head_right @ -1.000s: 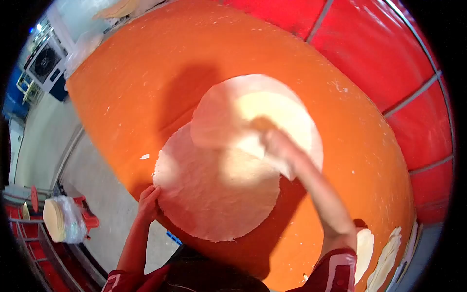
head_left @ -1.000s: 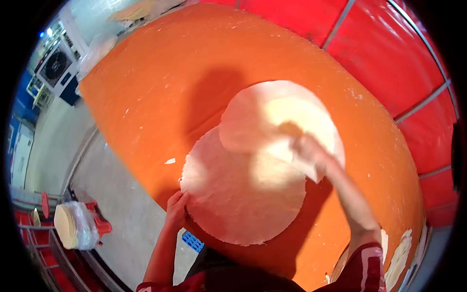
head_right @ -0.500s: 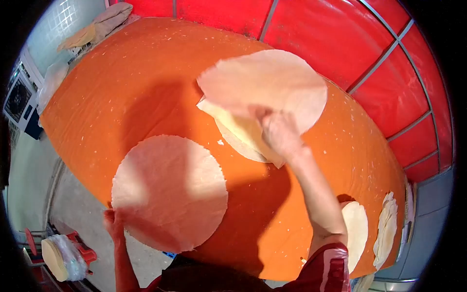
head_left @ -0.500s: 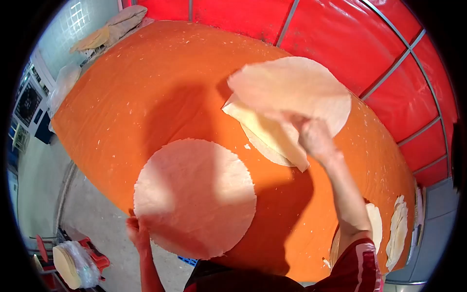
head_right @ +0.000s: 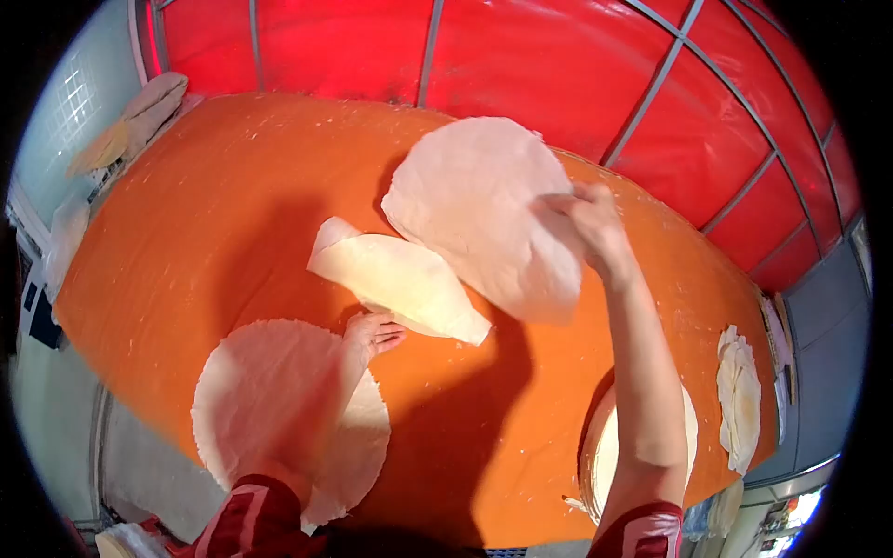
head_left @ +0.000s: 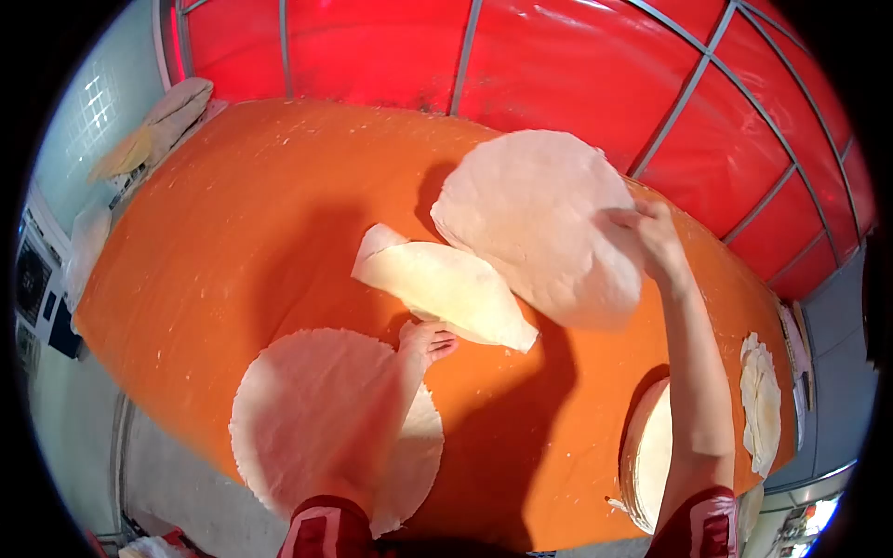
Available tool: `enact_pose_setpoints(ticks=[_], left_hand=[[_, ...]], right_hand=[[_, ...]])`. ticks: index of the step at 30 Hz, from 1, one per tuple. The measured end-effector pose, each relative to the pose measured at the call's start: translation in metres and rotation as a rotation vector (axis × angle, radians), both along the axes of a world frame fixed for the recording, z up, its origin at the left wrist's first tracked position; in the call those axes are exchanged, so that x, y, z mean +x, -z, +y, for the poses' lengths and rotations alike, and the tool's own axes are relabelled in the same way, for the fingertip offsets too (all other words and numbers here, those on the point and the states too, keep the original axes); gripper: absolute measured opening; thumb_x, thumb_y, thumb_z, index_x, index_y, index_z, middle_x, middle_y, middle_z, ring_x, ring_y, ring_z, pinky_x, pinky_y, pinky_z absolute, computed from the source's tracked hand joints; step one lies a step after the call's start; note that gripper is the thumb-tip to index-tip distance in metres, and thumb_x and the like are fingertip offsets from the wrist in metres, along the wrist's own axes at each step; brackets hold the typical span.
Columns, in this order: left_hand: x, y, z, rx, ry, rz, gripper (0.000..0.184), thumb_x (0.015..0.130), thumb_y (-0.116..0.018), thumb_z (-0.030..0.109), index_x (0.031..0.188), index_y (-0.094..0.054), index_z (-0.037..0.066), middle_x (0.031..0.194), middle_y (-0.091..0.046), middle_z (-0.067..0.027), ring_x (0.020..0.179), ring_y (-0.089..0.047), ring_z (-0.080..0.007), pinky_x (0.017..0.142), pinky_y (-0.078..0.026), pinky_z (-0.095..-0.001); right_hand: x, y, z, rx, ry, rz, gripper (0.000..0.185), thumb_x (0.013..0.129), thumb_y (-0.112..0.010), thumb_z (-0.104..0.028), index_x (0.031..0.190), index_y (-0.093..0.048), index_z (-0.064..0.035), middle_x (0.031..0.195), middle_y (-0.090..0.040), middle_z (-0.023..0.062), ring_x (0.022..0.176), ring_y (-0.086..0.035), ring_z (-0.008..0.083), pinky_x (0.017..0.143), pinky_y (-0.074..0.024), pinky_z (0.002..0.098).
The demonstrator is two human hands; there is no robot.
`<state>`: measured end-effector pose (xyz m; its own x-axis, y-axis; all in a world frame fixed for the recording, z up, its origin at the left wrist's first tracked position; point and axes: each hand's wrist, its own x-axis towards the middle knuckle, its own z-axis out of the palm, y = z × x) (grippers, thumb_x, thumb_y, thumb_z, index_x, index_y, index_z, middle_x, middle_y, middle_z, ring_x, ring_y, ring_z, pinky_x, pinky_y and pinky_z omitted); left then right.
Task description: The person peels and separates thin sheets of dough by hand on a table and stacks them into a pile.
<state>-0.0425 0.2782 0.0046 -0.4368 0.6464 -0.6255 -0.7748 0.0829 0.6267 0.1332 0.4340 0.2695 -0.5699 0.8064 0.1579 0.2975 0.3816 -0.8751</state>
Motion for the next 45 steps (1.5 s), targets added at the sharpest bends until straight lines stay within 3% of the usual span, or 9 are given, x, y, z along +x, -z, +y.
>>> enact_pose_setpoints(ticks=[8,14,21,26,29,32,33,38,45], left_hand=[[-0.02,-0.066,0.038,-0.049,0.214,0.913,0.012,0.071,-0.055,0.01,0.064,-0.054,0.0,0.047,-0.047,-0.0046,0.037,-0.045,-0.0125,0.034,-0.035,-0.0261],[-0.03,-0.196,-0.062,-0.003,0.018,0.87,0.023,0.072,-0.05,0.011,0.05,-0.044,0.007,0.044,-0.04,-0.0015,0.035,-0.037,-0.0109,0.034,-0.024,-0.0254],[0.02,-0.095,-0.267,-0.379,-0.252,0.506,0.016,0.076,-0.048,0.011,0.061,-0.049,0.005,0.045,-0.043,-0.0033,0.034,-0.046,-0.0152,0.032,-0.04,-0.0256],[0.024,0.005,-0.338,-0.067,-0.418,0.268,0.004,0.077,-0.052,0.012,0.074,-0.05,0.011,0.056,-0.049,0.0002,0.044,-0.052,-0.0125,0.039,-0.048,-0.0281],[0.041,0.001,-0.319,-0.137,-0.576,0.258,0.006,0.079,-0.05,0.01,0.073,-0.051,0.01,0.056,-0.049,0.0015,0.041,-0.045,-0.0109,0.037,-0.039,-0.0206],[0.035,0.015,-0.346,0.16,-0.431,0.232,0.007,0.08,-0.048,0.012,0.079,-0.054,0.007,0.067,-0.054,-0.0017,0.055,-0.052,-0.0125,0.046,-0.042,-0.0235],[0.04,0.007,-0.343,0.166,-0.437,0.188,0.009,0.081,-0.048,0.012,0.081,-0.055,0.006,0.068,-0.055,-0.0017,0.059,-0.053,-0.013,0.049,-0.044,-0.024],[0.027,0.025,-0.351,0.22,-0.403,0.068,0.016,0.082,-0.047,0.017,0.09,-0.055,0.006,0.078,-0.058,-0.004,0.067,-0.057,-0.0151,0.059,-0.047,-0.0285],[0.023,0.011,-0.345,0.086,-0.413,-0.06,0.026,0.085,-0.043,0.022,0.106,-0.048,0.007,0.096,-0.056,-0.0096,0.083,-0.056,-0.0226,0.07,-0.045,-0.0326]], right_hand=[[0.136,0.021,0.046,-0.182,0.157,0.254,0.013,0.071,-0.049,0.001,0.074,-0.057,0.0106,0.073,-0.059,0.0143,0.064,-0.057,0.0202,0.06,-0.0483,0.0278],[0.153,-0.031,0.061,0.162,0.213,0.034,0.026,0.069,-0.048,-0.003,0.093,-0.044,0.0067,0.089,-0.054,0.0156,0.082,-0.053,0.0205,0.069,-0.0434,0.0287],[0.043,-0.057,-0.05,0.786,-0.176,-0.547,0.011,0.062,-0.049,0.005,0.073,-0.05,0.0067,0.062,-0.049,0.0208,0.059,-0.052,0.0267,0.056,-0.0412,0.0353],[-0.028,0.056,-0.182,1.339,-0.439,-0.466,0.012,0.064,-0.048,-0.003,0.075,-0.053,-0.0044,0.065,-0.051,0.0086,0.052,-0.05,0.0218,0.049,-0.0433,0.0321],[-0.041,0.115,-0.246,1.223,-1.128,-0.775,0.028,0.068,-0.041,0.002,0.093,-0.053,-0.0018,0.07,-0.053,0.0107,0.063,-0.053,0.0232,0.052,-0.0439,0.0346],[-0.056,0.152,-0.249,0.805,-0.917,-0.18,0.012,0.066,-0.046,-0.003,0.076,-0.052,-0.0028,0.066,-0.054,0.0126,0.058,-0.054,0.0289,0.056,-0.0441,0.0386],[-0.06,0.138,-0.253,0.706,-0.99,-0.582,0.021,0.066,-0.045,-0.002,0.085,-0.052,0.0028,0.073,-0.055,0.0182,0.063,-0.054,0.0335,0.057,-0.0446,0.0409],[-0.031,0.202,-0.309,1.009,-0.811,-0.235,0.032,0.064,-0.046,-0.005,0.093,-0.051,0.0071,0.089,-0.054,0.0207,0.072,-0.055,0.0288,0.062,-0.0467,0.0369],[-0.02,0.225,-0.358,0.764,-0.582,-0.068,0.033,0.06,-0.054,-0.003,0.092,-0.054,0.0063,0.093,-0.056,0.0189,0.079,-0.056,0.0313,0.07,-0.0464,0.0354]])
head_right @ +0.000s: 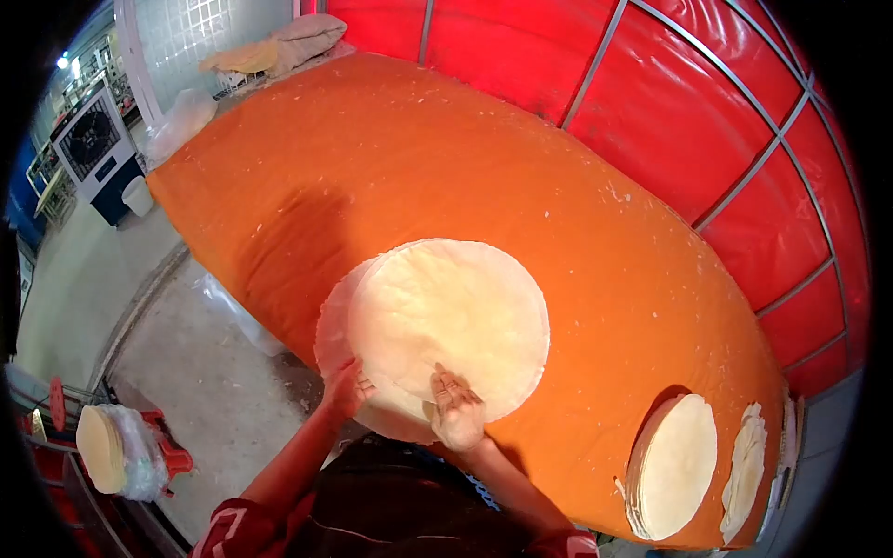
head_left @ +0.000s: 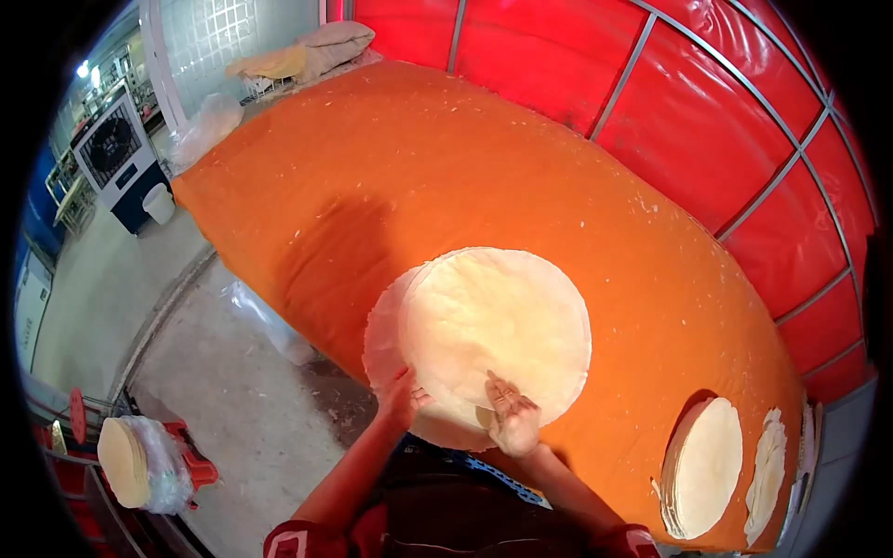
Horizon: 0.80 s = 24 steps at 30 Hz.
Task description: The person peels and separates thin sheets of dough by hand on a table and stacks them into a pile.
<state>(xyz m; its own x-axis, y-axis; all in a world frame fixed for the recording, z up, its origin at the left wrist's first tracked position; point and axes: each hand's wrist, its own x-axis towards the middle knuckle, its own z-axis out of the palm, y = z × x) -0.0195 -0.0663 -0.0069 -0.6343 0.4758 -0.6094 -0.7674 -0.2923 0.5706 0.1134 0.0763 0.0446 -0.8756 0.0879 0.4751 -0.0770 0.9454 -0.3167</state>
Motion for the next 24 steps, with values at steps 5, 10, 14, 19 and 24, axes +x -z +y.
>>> enact_pose_setpoints(ticks=[5,10,14,19,24], left_hand=[[-0.007,0.003,-0.009,0.125,0.176,0.122,0.028,0.086,-0.043,0.025,0.107,-0.042,0.006,0.101,-0.051,-0.0133,0.091,-0.052,-0.0306,0.074,-0.045,-0.0412],[-0.01,-0.009,-0.012,0.136,0.213,0.12,0.03,0.085,-0.043,0.026,0.105,-0.043,0.003,0.1,-0.05,-0.0138,0.087,-0.052,-0.0267,0.072,-0.044,-0.0361],[-0.037,-0.015,-0.048,-0.606,0.084,0.993,0.033,0.085,-0.047,0.029,0.103,-0.043,0.001,0.094,-0.05,-0.0106,0.08,-0.048,-0.0153,0.068,-0.04,-0.0261],[-0.044,0.003,-0.051,-0.336,-0.043,0.444,0.034,0.084,-0.05,0.029,0.102,-0.044,0.0,0.089,-0.049,-0.0054,0.078,-0.045,-0.0104,0.067,-0.038,-0.0237],[-0.037,0.008,-0.039,-0.07,0.018,0.667,0.029,0.085,-0.049,0.026,0.096,-0.044,0.0,0.086,-0.049,-0.0028,0.078,-0.044,-0.0085,0.067,-0.038,-0.0226]], right_hand=[[0.002,0.034,-0.032,0.086,0.065,-0.039,0.036,0.063,-0.055,-0.006,0.097,-0.053,0.0047,0.103,-0.054,0.0185,0.093,-0.054,0.0323,0.078,-0.0439,0.0405],[-0.008,0.018,-0.033,0.267,0.046,-0.049,0.043,0.067,-0.057,-0.011,0.106,-0.049,0.0037,0.103,-0.054,0.0186,0.096,-0.052,0.0319,0.079,-0.0434,0.0415],[-0.024,-0.007,-0.026,-0.031,0.189,-0.284,0.044,0.069,-0.06,-0.017,0.106,-0.049,0.0056,0.096,-0.057,0.019,0.088,-0.057,0.0297,0.075,-0.0452,0.0359],[-0.02,0.012,-0.056,0.296,-0.05,-0.147,0.042,0.067,-0.049,-0.009,0.105,-0.047,0.0086,0.099,-0.053,0.0247,0.091,-0.053,0.0341,0.078,-0.0445,0.0376],[-0.006,0.027,-0.064,0.248,-0.078,-0.148,0.041,0.069,-0.046,-0.01,0.105,-0.047,0.0082,0.111,-0.048,0.0246,0.102,-0.049,0.0346,0.085,-0.0397,0.0433]])
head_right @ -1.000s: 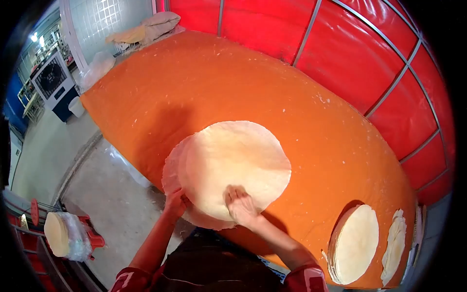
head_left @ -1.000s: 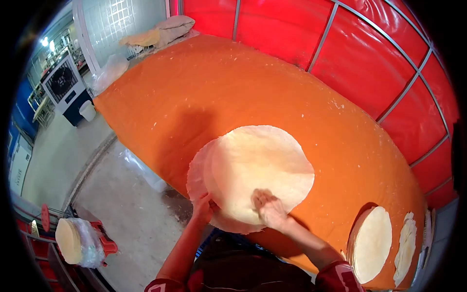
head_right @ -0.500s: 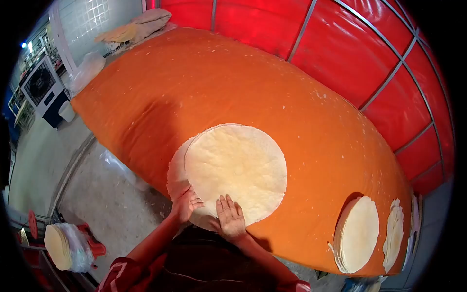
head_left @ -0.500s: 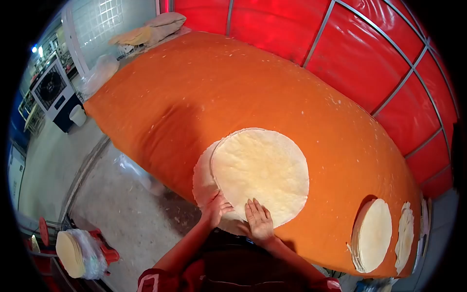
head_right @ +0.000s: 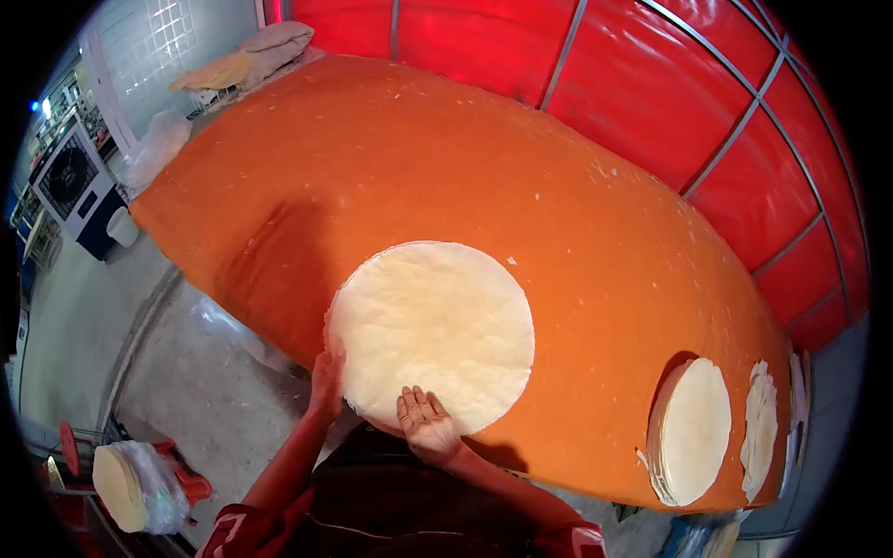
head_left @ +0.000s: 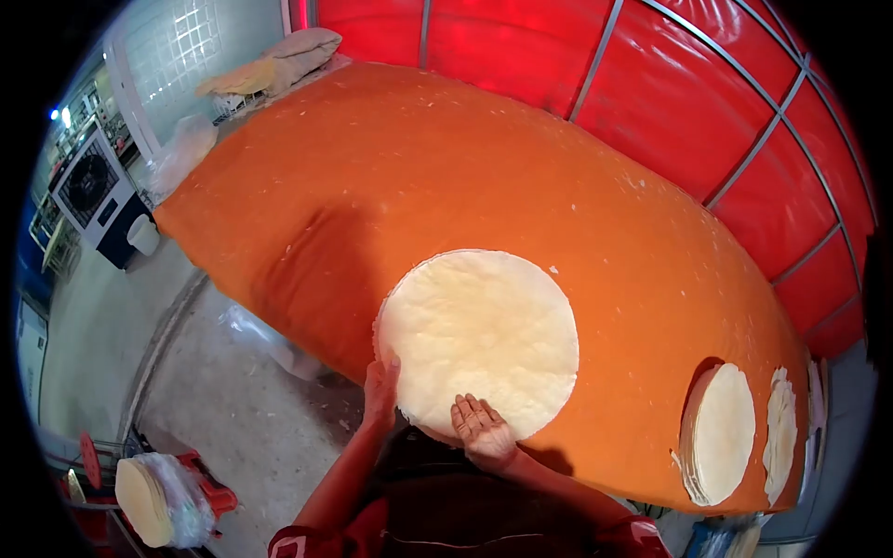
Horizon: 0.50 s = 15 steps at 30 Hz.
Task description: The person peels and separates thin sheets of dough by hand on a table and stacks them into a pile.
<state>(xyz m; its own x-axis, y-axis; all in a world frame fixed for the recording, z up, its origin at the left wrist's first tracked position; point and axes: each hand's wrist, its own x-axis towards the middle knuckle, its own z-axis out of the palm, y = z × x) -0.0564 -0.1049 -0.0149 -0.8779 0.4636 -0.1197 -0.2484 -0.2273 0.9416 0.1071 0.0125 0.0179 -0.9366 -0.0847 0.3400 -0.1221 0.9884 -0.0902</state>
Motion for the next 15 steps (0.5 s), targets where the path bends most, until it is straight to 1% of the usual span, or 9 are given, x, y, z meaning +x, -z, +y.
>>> enact_pose_setpoints(ticks=[1,3,4,6,10,12,13,14,15], left_hand=[[0.001,0.004,0.002,-0.003,0.01,0.0,0.029,0.085,-0.049,0.026,0.096,-0.044,0.0,0.086,-0.049,-0.0028,0.078,-0.044,-0.0085,0.067,-0.038,-0.0226],[0.002,0.014,0.007,-0.027,-0.117,-0.029,0.025,0.085,-0.048,0.023,0.094,-0.044,0.0,0.086,-0.049,-0.0031,0.075,-0.045,-0.0086,0.065,-0.039,-0.0229],[0.001,0.015,0.009,-0.029,-0.107,-0.029,0.025,0.085,-0.048,0.023,0.094,-0.044,0.0,0.086,-0.049,-0.0031,0.075,-0.045,-0.0086,0.065,-0.039,-0.0229],[-0.002,0.016,0.007,-0.071,-0.143,-0.093,0.017,0.083,-0.047,0.017,0.092,-0.046,0.002,0.088,-0.052,-0.003,0.076,-0.049,-0.0095,0.063,-0.042,-0.0236],[-0.006,0.004,0.007,-0.072,-0.053,-0.061,0.018,0.083,-0.046,0.014,0.094,-0.044,0.0,0.087,-0.051,-0.0035,0.074,-0.048,-0.0101,0.062,-0.042,-0.0224],[-0.005,-0.024,0.014,0.131,-0.063,-0.096,0.019,0.082,-0.045,0.013,0.097,-0.044,0.001,0.091,-0.052,-0.0056,0.077,-0.051,-0.0134,0.065,-0.044,-0.0236],[-0.007,-0.04,0.018,0.131,-0.034,-0.095,0.019,0.082,-0.045,0.013,0.097,-0.044,0.001,0.091,-0.052,-0.0056,0.077,-0.051,-0.0134,0.065,-0.044,-0.0236],[-0.01,-0.057,0.02,0.179,-0.001,-0.106,0.022,0.082,-0.046,0.014,0.101,-0.043,0.003,0.096,-0.051,-0.0066,0.081,-0.051,-0.0146,0.067,-0.044,-0.0259],[-0.015,-0.07,0.024,0.226,0.029,-0.117,0.025,0.082,-0.046,0.015,0.104,-0.042,0.004,0.1,-0.05,-0.0077,0.085,-0.051,-0.0157,0.069,-0.045,-0.0282]], right_hand=[[0.001,0.002,-0.001,-0.003,0.01,0.0,0.041,0.069,-0.046,-0.01,0.105,-0.047,0.0082,0.111,-0.048,0.0246,0.102,-0.049,0.0346,0.085,-0.0397,0.0433],[0.002,0.009,-0.004,-0.025,0.02,0.003,0.04,0.068,-0.046,-0.007,0.106,-0.048,0.0044,0.111,-0.05,0.0203,0.102,-0.05,0.0317,0.087,-0.0392,0.0412],[0.001,0.009,-0.005,-0.026,0.031,0.003,0.04,0.068,-0.046,-0.007,0.106,-0.048,0.0044,0.111,-0.05,0.0203,0.102,-0.05,0.0317,0.087,-0.0392,0.0412],[-0.002,0.009,-0.009,-0.083,0.02,-0.006,0.041,0.07,-0.047,-0.01,0.109,-0.047,0.0041,0.113,-0.048,0.0202,0.105,-0.047,0.0334,0.086,-0.0393,0.041],[-0.005,-0.01,-0.016,-0.05,0.072,-0.003,0.042,0.071,-0.048,-0.011,0.11,-0.045,0.0039,0.115,-0.046,0.0203,0.103,-0.047,0.0344,0.084,-0.0403,0.0407],[-0.006,-0.019,-0.009,0.164,0.193,0.03,0.042,0.071,-0.049,-0.012,0.109,-0.043,0.004,0.111,-0.048,0.0194,0.097,-0.05,0.0328,0.076,-0.0445,0.0388],[-0.008,-0.018,-0.004,-0.005,0.176,-0.027,0.038,0.068,-0.049,-0.009,0.104,-0.046,0.0037,0.099,-0.051,0.0209,0.085,-0.051,0.0349,0.065,-0.0471,0.0387],[-0.015,-0.036,0.003,-0.157,0.191,-0.051,0.04,0.065,-0.05,-0.005,0.104,-0.046,-0.0004,0.088,-0.054,0.0175,0.075,-0.054,0.03,0.058,-0.0467,0.0363],[-0.019,-0.059,0.016,-0.247,0.179,-0.112,0.037,0.063,-0.05,-0.003,0.1,-0.05,-0.001,0.082,-0.055,0.0166,0.07,-0.054,0.0282,0.055,-0.0458,0.0349]])
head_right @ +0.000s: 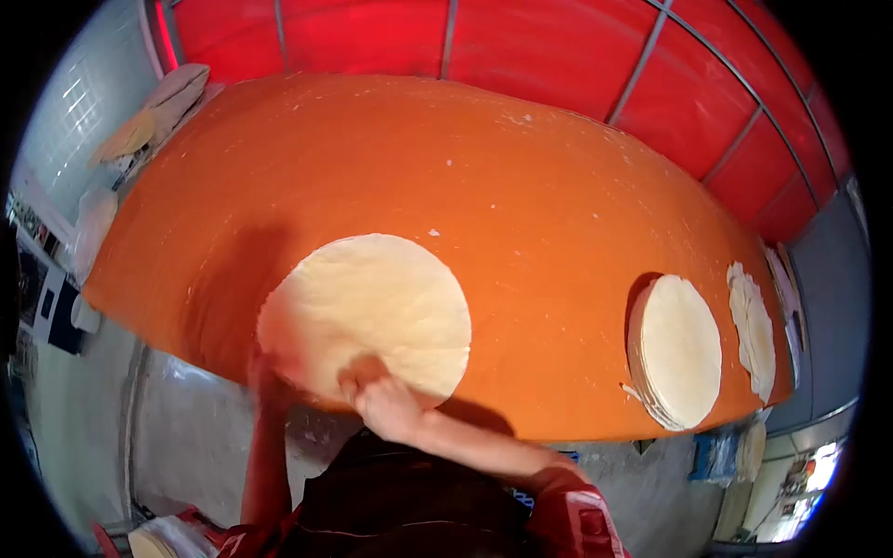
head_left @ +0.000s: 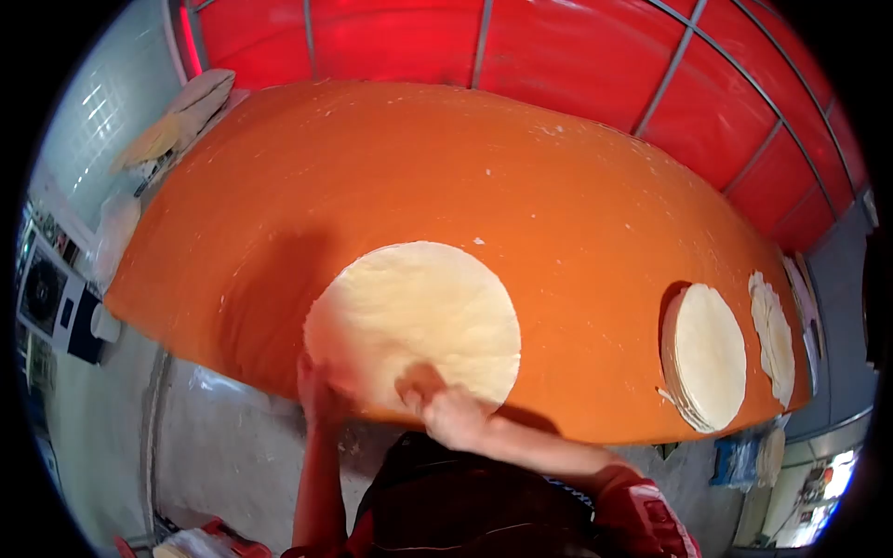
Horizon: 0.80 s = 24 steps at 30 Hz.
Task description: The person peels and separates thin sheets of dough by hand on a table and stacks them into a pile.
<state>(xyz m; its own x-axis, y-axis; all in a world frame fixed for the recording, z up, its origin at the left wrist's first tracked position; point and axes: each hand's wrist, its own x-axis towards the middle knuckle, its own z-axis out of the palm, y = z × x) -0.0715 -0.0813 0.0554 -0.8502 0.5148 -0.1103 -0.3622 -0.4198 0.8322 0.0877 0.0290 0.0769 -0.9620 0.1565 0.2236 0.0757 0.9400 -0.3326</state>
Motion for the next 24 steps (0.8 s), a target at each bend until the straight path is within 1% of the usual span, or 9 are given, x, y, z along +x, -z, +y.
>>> enact_pose_setpoints(ticks=[3,4,5,7,12,15,17,22,24], left_hand=[[-0.02,-0.028,0.011,0.177,0.194,-0.113,0.044,0.082,-0.047,0.032,0.116,-0.036,0.006,0.113,-0.045,-0.0081,0.093,-0.049,-0.0204,0.074,-0.045,-0.0355],[-0.021,-0.019,0.018,0.039,0.138,-0.051,0.053,0.08,-0.051,0.04,0.119,-0.033,0.008,0.112,-0.045,-0.0067,0.091,-0.049,-0.0183,0.075,-0.045,-0.0357],[-0.017,-0.013,0.025,0.042,0.145,-0.036,0.053,0.08,-0.051,0.04,0.119,-0.033,0.008,0.112,-0.045,-0.0067,0.091,-0.049,-0.0183,0.075,-0.045,-0.0357],[-0.003,-0.006,0.041,-0.446,0.165,0.135,0.05,0.079,-0.053,0.037,0.118,-0.035,0.01,0.112,-0.046,-0.0062,0.093,-0.048,-0.0171,0.077,-0.044,-0.0359],[0.01,0.021,0.075,-0.093,0.334,-0.171,0.043,0.076,-0.06,0.018,0.111,-0.044,-0.001,0.103,-0.053,-0.0097,0.093,-0.052,-0.0204,0.077,-0.046,-0.0323],[0.006,0.077,0.088,-0.208,0.361,0.021,0.028,0.077,-0.058,0.014,0.1,-0.051,-0.001,0.093,-0.056,-0.0084,0.081,-0.055,-0.0181,0.07,-0.046,-0.0291],[0.005,0.097,0.096,-0.51,0.209,0.32,0.017,0.078,-0.056,0.011,0.09,-0.054,-0.001,0.086,-0.057,-0.0076,0.072,-0.055,-0.0152,0.064,-0.044,-0.0265],[0.032,0.085,0.099,-0.793,-0.039,0.698,0.027,0.083,-0.051,0.023,0.09,-0.05,-0.003,0.079,-0.057,-0.0106,0.067,-0.054,-0.0176,0.06,-0.043,-0.0291],[0.04,0.085,0.106,-0.784,-0.288,0.852,0.032,0.083,-0.049,0.027,0.091,-0.049,-0.004,0.077,-0.056,-0.0125,0.065,-0.053,-0.0206,0.061,-0.043,-0.0315]], right_hand=[[0.001,-0.088,0.06,-0.554,0.11,0.063,0.025,0.06,-0.055,0.002,0.084,-0.058,-0.0008,0.066,-0.057,0.0116,0.057,-0.054,0.0203,0.052,-0.0448,0.0323],[0.012,-0.099,0.091,-0.712,0.132,0.212,0.012,0.063,-0.059,0.001,0.075,-0.06,0.001,0.071,-0.06,0.0099,0.058,-0.056,0.0154,0.055,-0.0465,0.0297],[0.02,-0.13,0.1,-0.772,0.372,0.284,0.018,0.067,-0.059,0.001,0.085,-0.059,0.0028,0.081,-0.062,0.01,0.066,-0.059,0.0143,0.06,-0.0488,0.0275],[0.053,-0.158,0.126,-1.363,0.368,0.488,0.027,0.068,-0.06,0.002,0.094,-0.056,0.0048,0.088,-0.061,0.0135,0.072,-0.06,0.0176,0.063,-0.05,0.0269],[0.118,-0.042,0.18,-1.513,0.67,0.527,0.032,0.07,-0.062,-0.005,0.099,-0.054,0.0041,0.089,-0.06,0.0151,0.073,-0.06,0.0207,0.066,-0.0503,0.0312],[0.152,0.054,0.182,-1.573,0.85,0.441,0.032,0.073,-0.061,-0.008,0.1,-0.052,0.0064,0.094,-0.059,0.0147,0.086,-0.057,0.0206,0.077,-0.0469,0.0318],[0.158,0.065,0.176,-1.817,0.815,0.777,0.03,0.076,-0.057,-0.008,0.1,-0.051,0.0088,0.1,-0.057,0.0147,0.093,-0.055,0.0208,0.081,-0.0448,0.0318],[0.143,0.068,0.152,-1.479,0.737,0.861,0.017,0.078,-0.055,-0.009,0.085,-0.051,0.0052,0.094,-0.058,0.0156,0.086,-0.057,0.0192,0.075,-0.0468,0.0305],[0.123,0.07,0.14,-1.039,1.087,0.825,0.014,0.076,-0.059,-0.008,0.081,-0.05,0.0024,0.083,-0.059,0.0114,0.069,-0.057,0.0166,0.062,-0.0477,0.027]])
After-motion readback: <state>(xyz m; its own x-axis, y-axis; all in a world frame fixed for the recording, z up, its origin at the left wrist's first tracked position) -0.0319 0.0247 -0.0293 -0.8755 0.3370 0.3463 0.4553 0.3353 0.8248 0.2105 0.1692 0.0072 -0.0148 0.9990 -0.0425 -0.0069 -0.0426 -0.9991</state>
